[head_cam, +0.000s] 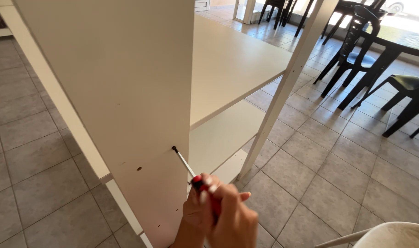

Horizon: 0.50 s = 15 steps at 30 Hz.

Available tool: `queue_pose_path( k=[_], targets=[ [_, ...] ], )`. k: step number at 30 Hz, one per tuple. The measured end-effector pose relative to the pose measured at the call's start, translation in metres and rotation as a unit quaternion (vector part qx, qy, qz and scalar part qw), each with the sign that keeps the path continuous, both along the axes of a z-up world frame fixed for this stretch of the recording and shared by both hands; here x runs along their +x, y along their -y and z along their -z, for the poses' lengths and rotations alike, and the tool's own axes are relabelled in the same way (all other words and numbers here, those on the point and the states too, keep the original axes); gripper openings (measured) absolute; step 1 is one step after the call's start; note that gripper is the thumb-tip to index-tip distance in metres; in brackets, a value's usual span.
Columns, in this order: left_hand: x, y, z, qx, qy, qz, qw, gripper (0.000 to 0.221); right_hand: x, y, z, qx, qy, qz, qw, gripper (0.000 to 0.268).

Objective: The person uses a manual screwdriver to tighten screws on a white shelf.

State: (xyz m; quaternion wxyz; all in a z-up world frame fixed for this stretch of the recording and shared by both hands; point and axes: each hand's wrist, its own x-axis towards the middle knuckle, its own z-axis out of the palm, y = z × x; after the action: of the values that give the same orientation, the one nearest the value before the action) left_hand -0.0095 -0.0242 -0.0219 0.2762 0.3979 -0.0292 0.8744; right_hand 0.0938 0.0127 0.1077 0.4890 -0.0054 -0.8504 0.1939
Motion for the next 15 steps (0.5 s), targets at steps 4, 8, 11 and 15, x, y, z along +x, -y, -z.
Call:
queue_pose_path(
  k=[4,8,11,15],
  targets=[
    [0.02,0.026,-0.049,-0.144,0.102,-0.098,0.979,0.048,-0.01,-0.012,-0.005,-0.034,0.104,0.006,0.994,0.015],
    [0.022,0.037,-0.055,-0.292,0.212,-0.231,0.904,0.029,-0.023,-0.009,0.006,-0.084,0.221,-0.071,0.969,0.017],
    [0.021,0.04,-0.055,-0.302,0.214,-0.247,0.896,0.032,-0.021,-0.007,0.007,-0.094,0.182,-0.066,0.977,0.019],
    [0.027,0.038,-0.067,-0.295,0.245,-0.26,0.886,0.035,-0.01,-0.001,-0.024,-0.088,0.092,-0.096,0.987,0.015]
  ],
)
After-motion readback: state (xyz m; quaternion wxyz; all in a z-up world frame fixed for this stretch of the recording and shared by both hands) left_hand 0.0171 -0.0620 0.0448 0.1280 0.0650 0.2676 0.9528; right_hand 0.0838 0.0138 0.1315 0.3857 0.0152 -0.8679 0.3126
